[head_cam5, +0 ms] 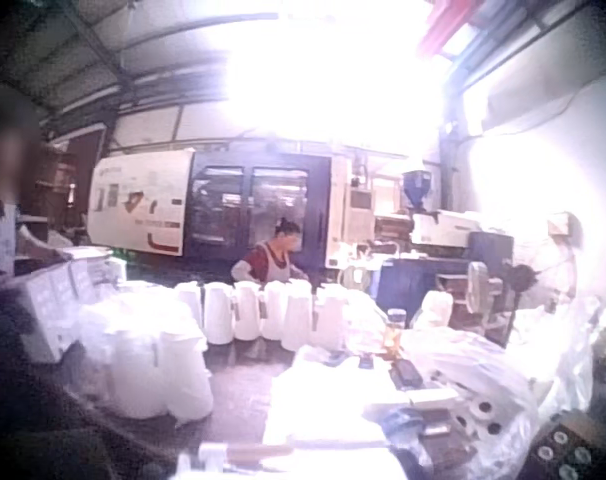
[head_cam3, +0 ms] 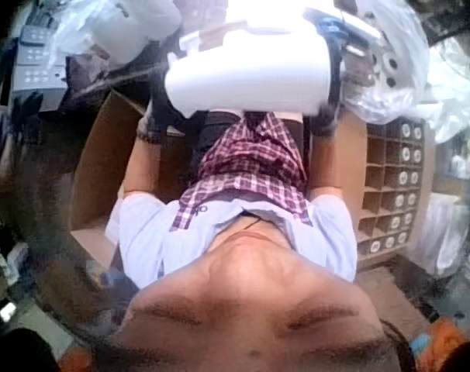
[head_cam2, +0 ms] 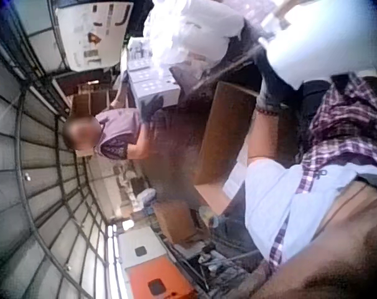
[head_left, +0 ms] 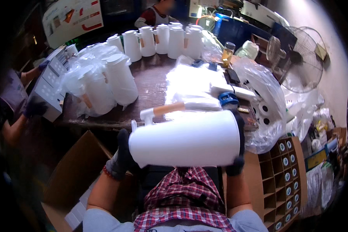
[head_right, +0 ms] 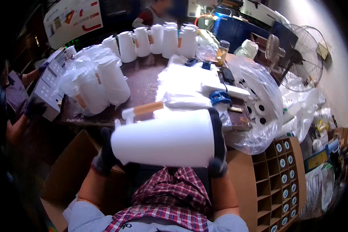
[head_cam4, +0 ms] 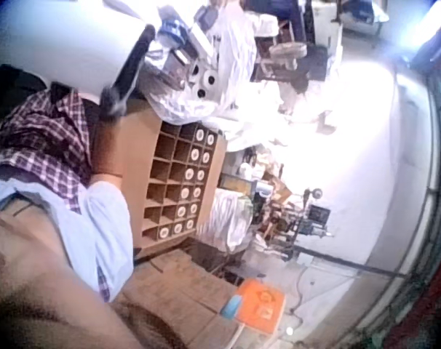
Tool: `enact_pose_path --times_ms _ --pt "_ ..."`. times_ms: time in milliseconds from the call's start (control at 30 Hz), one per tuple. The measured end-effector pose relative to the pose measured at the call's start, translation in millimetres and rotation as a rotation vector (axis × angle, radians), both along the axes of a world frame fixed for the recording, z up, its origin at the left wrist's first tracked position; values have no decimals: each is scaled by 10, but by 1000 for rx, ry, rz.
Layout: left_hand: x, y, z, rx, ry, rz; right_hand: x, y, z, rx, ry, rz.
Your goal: The person inserts a metallic liner into a white plastic container, fits a handle into the side, and then places the entire assembly into a plastic bag.
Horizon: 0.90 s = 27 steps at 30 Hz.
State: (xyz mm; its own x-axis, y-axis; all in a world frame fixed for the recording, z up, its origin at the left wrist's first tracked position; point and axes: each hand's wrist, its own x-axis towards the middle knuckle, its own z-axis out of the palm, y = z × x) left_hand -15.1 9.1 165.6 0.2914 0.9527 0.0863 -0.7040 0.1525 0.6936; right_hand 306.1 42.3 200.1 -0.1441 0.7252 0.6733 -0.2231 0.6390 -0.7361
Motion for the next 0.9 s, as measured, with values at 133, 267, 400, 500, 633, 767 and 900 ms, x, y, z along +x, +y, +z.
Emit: enact_pose_path --times_ms 133,267,400,500,633,767,900 --pt "144 -72 160 -129 244 41 188 -56 -259 -312 289 188" --pt "248 -257 470 -28 357 222 233 35 -432 -567 559 418" --pt "392 -299 806 1122 1182 349 275 329 -742 -552 128 284" --pt "730 -516 1013 1659 1350 219 210 358 -871 -1059 429 636" --pt "1141 -870 972 2119 1440 -49 265 161 -1050 -897 -140 663" --pt "935 -406 1157 1888 1214 -74 178 124 -839 -1266 123 851" --pt "346 137 1213 1384 1105 172 390 247 -560 -1082 267 696"
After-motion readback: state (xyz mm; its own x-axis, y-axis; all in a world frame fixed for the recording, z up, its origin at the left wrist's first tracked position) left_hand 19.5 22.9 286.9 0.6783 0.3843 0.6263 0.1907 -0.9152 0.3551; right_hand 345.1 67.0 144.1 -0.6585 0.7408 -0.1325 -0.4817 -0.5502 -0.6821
